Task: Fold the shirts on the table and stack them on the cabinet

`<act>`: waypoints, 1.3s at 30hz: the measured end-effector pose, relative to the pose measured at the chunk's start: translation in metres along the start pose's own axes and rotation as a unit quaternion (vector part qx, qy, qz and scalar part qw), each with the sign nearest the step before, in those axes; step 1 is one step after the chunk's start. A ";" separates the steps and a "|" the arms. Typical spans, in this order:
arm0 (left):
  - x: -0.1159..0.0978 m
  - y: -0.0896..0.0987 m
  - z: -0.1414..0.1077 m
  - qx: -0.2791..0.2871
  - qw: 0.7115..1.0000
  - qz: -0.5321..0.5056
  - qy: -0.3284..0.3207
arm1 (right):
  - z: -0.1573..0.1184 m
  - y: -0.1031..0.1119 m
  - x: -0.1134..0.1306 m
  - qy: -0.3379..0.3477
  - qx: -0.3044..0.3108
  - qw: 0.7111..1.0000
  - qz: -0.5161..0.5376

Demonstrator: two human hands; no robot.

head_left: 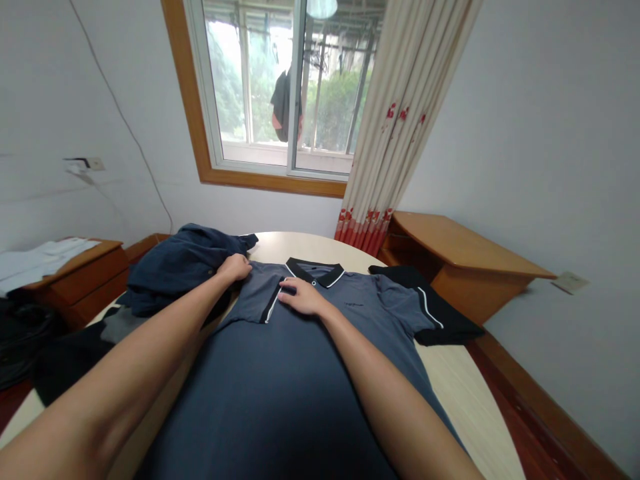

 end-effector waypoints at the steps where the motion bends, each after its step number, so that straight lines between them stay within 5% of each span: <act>1: 0.001 0.001 0.000 -0.009 1.000 -0.007 -0.001 | 0.001 -0.002 -0.002 -0.008 0.000 1.000 0.017; 7: 0.009 0.006 -0.001 -0.050 0.998 -0.048 -0.003 | 0.000 -0.010 -0.015 -0.086 0.024 0.989 0.121; 15: 0.015 -0.001 0.009 -0.043 0.995 -0.093 -0.017 | 0.003 -0.008 0.000 0.005 -0.018 0.999 -0.029; 24: 0.017 -0.003 0.022 -0.049 0.983 -0.166 -0.062 | 0.004 -0.006 -0.005 0.011 -0.012 0.999 0.047; 33: 0.024 -0.002 0.033 -0.066 0.972 -0.212 -0.073 | 0.007 -0.011 -0.012 -0.021 0.020 0.999 0.038; 39: 0.017 0.006 0.025 -0.086 0.978 -0.166 -0.089 | 0.001 -0.008 0.006 0.028 0.020 0.999 -0.028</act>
Point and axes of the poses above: each hand's wrist, its own z-axis towards the middle knuckle, its own y-axis out of the back of the hand, x = y × z, the point moved 8 cm from there along z, towards the middle knuckle, and after that the axes turned 12 degrees about -z, right-handed, at the moved point
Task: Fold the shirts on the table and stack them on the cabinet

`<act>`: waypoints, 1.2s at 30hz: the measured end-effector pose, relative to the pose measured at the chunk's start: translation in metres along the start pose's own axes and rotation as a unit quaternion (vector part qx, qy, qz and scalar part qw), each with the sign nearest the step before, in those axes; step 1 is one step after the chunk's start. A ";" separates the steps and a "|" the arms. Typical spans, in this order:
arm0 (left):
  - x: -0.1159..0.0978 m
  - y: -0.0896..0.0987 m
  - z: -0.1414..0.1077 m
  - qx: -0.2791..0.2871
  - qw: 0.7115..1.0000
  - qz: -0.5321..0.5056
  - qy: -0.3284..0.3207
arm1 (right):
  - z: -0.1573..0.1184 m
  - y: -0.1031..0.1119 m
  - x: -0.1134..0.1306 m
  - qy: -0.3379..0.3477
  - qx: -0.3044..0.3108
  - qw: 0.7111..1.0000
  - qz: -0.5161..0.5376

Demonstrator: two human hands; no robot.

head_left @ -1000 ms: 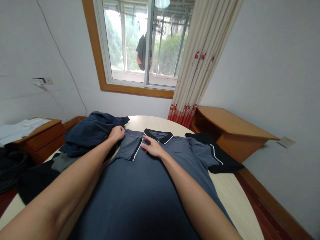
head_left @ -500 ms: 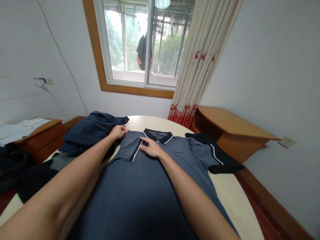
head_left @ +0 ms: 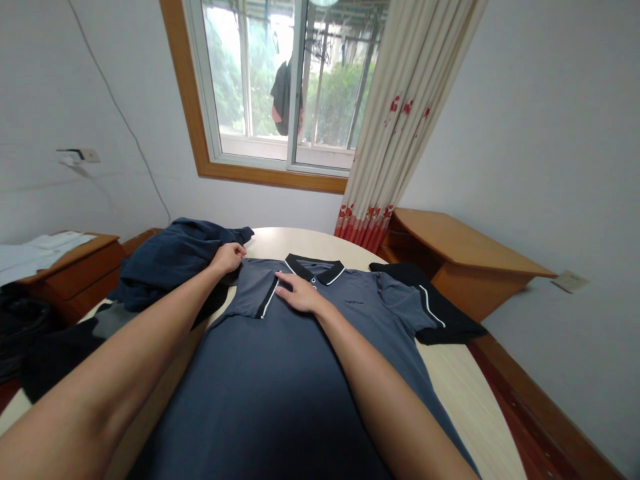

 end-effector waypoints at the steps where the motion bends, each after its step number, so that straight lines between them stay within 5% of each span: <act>1: -0.005 0.001 -0.003 -0.002 1.000 0.007 -0.009 | -0.001 0.000 0.003 -0.001 0.003 1.000 -0.028; 6: -0.038 -0.020 -0.026 0.112 0.970 0.185 -0.111 | -0.004 -0.002 0.011 -0.029 0.021 0.991 -0.130; 12: -0.042 -0.027 -0.040 0.197 0.937 0.263 -0.120 | -0.002 -0.002 0.007 -0.027 0.030 0.993 -0.111; 17: -0.043 -0.028 -0.036 0.215 0.926 0.287 -0.117 | -0.005 -0.001 0.012 -0.023 0.025 0.992 -0.124; 28: -0.066 -0.062 -0.042 0.232 0.938 0.197 -0.164 | 0.000 -0.002 0.006 -0.010 0.010 0.997 -0.079; 32: -0.084 -0.057 -0.042 0.208 0.944 0.154 -0.203 | 0.003 0.002 -0.002 -0.019 -0.038 0.999 0.009; 36: -0.090 -0.038 -0.047 0.139 0.956 0.147 -0.215 | 0.003 0.003 -0.017 -0.106 -0.034 0.983 0.146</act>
Point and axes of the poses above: each hand's wrist, its own z-axis towards the middle knuckle, its own y-axis out of the back of the hand, x = y × z, the point moved 8 cm from there along z, towards the middle knuckle, and after that the axes turned 12 degrees about -z, right-handed, at the moved point
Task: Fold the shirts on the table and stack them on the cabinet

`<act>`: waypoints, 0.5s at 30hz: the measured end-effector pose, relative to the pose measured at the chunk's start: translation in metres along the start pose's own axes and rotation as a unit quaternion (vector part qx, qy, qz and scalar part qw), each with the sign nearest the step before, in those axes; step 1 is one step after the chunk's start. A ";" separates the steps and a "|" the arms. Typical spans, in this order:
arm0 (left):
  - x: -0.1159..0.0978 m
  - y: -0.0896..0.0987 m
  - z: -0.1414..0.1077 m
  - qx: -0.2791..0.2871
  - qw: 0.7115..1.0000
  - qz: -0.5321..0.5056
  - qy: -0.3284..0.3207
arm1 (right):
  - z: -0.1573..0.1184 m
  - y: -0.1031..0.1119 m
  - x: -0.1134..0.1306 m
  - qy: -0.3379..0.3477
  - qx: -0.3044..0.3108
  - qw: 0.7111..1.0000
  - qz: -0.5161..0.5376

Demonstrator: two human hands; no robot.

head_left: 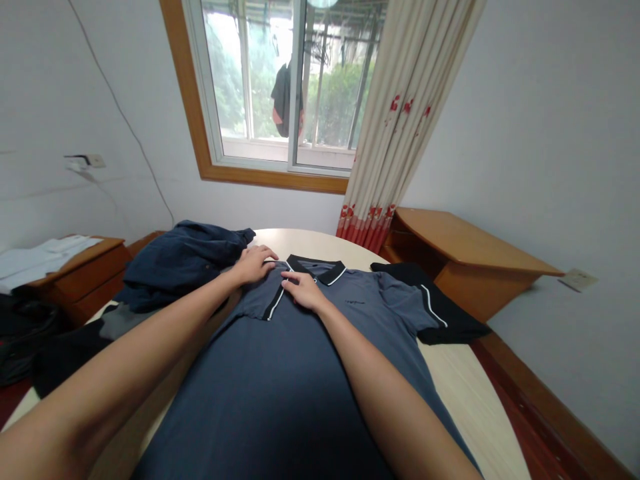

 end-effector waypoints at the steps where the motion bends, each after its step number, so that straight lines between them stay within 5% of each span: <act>1: 0.003 0.003 -0.005 -0.015 1.000 0.014 0.013 | 0.000 -0.001 -0.003 -0.028 0.017 0.999 0.035; 4: 0.013 0.003 -0.025 -0.023 0.998 0.037 0.048 | -0.004 -0.005 -0.005 -0.095 0.064 0.986 0.120; 8: 0.028 -0.018 -0.046 0.038 0.995 0.020 0.085 | -0.012 -0.010 -0.003 -0.162 0.103 0.963 0.190; 15: 0.043 -0.046 -0.052 0.111 0.979 0.050 0.163 | -0.018 -0.009 0.006 -0.175 0.106 0.916 0.346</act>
Point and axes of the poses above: each hand's wrist, its own z-axis towards the middle knuckle, its own y-axis out of the back of the hand, x = y × z, the point moved 8 cm from there along z, towards the middle knuckle, and after that the axes turned 12 degrees about -z, right-handed, at the moved point
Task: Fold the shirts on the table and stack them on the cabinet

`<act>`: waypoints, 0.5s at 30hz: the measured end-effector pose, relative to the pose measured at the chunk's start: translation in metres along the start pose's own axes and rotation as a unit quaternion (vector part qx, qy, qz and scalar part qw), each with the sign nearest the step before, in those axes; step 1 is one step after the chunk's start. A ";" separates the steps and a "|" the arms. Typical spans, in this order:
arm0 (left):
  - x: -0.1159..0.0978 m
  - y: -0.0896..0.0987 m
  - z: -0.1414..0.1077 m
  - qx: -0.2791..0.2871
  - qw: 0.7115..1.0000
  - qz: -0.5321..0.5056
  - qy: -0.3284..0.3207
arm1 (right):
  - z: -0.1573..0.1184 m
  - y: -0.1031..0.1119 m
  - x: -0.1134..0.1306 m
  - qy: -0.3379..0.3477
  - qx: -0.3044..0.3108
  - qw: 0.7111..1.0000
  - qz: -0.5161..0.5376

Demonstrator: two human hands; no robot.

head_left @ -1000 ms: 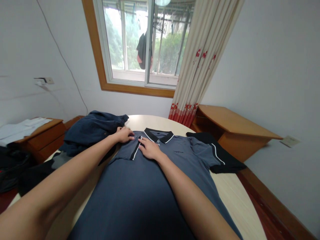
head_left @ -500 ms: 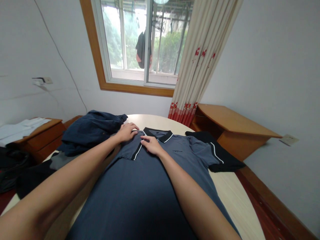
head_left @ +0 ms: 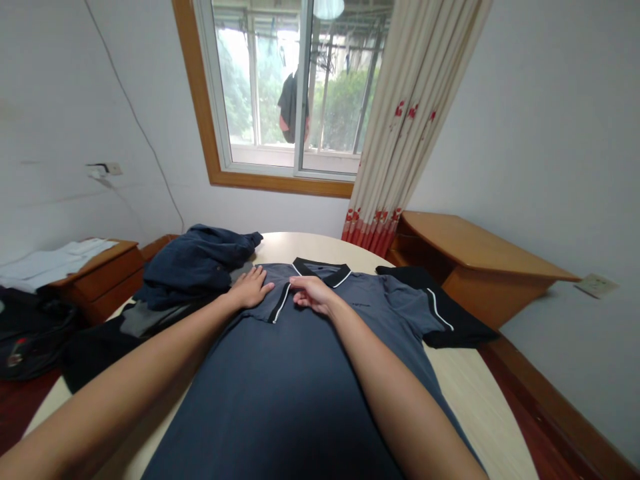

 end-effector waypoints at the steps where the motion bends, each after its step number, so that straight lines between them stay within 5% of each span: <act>1: 0.000 0.000 0.001 0.004 1.000 0.003 0.006 | 0.000 0.000 0.000 -0.002 0.000 1.000 0.002; 7: -0.013 0.008 -0.003 -0.017 0.999 0.029 0.004 | 0.006 0.017 -0.001 0.003 -0.092 0.978 -0.185; 9: -0.030 0.007 -0.011 -0.044 0.998 0.039 -0.039 | 0.002 0.023 0.011 0.066 -0.148 0.932 -0.325; 12: -0.053 -0.009 -0.024 -0.024 0.995 0.029 -0.091 | -0.010 0.022 0.030 0.165 -0.228 0.820 -0.498; 15: -0.061 -0.023 -0.032 0.012 0.996 0.009 -0.085 | -0.017 0.013 0.034 0.230 -0.223 0.769 -0.553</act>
Point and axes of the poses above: each hand's wrist, its own z-axis towards the middle knuckle, its own y-axis out of the back of the hand, x = y × z, the point moved 8 cm from there along z, towards the middle knuckle, and after that the axes turned 12 degrees about -z, right-handed, at the moved point
